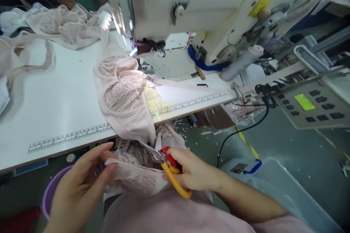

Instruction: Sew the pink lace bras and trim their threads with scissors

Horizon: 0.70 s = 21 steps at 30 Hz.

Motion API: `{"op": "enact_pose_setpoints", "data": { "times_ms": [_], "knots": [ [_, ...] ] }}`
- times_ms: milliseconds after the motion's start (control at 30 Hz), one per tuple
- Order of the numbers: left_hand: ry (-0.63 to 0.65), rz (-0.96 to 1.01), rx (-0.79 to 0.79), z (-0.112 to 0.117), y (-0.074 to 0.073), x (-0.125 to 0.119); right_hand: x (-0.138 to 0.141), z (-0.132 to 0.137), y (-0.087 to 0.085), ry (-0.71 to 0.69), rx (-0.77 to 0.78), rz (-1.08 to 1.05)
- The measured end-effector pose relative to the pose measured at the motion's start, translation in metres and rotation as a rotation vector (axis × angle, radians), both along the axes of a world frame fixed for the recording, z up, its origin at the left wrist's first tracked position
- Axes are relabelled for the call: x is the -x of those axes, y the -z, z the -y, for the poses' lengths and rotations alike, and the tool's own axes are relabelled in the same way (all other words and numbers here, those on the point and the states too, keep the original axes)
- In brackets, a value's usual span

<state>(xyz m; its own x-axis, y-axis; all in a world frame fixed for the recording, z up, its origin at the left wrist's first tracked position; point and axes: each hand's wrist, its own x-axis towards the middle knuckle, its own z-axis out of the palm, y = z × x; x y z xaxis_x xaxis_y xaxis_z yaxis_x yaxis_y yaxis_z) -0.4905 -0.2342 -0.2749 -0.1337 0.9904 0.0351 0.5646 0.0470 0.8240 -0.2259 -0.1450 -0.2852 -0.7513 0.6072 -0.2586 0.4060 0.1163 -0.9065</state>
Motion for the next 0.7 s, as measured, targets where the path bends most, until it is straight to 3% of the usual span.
{"op": "enact_pose_setpoints", "data": {
  "times_ms": [67,200,300,400,567,700],
  "knots": [
    [-0.056,0.13,-0.083,-0.011,0.003,-0.03,-0.014,-0.001,0.0,0.029,-0.036,0.073],
    [0.098,0.123,-0.282,-0.032,0.005,-0.073,-0.043,-0.013,-0.002,0.248,-0.294,0.168],
    [0.194,0.042,-0.334,-0.042,0.005,-0.09,-0.052,-0.02,-0.008,0.446,-0.415,0.106],
    [0.26,-0.004,-0.367,-0.049,0.007,-0.099,-0.047,-0.023,-0.018,0.56,-0.474,0.04],
    [0.302,0.063,-0.321,-0.056,0.012,-0.104,-0.031,-0.027,-0.035,0.573,-0.568,-0.066],
    [0.352,0.189,-0.206,-0.059,0.005,-0.104,-0.026,-0.024,-0.039,0.497,-0.393,-0.158]
  ]
}}
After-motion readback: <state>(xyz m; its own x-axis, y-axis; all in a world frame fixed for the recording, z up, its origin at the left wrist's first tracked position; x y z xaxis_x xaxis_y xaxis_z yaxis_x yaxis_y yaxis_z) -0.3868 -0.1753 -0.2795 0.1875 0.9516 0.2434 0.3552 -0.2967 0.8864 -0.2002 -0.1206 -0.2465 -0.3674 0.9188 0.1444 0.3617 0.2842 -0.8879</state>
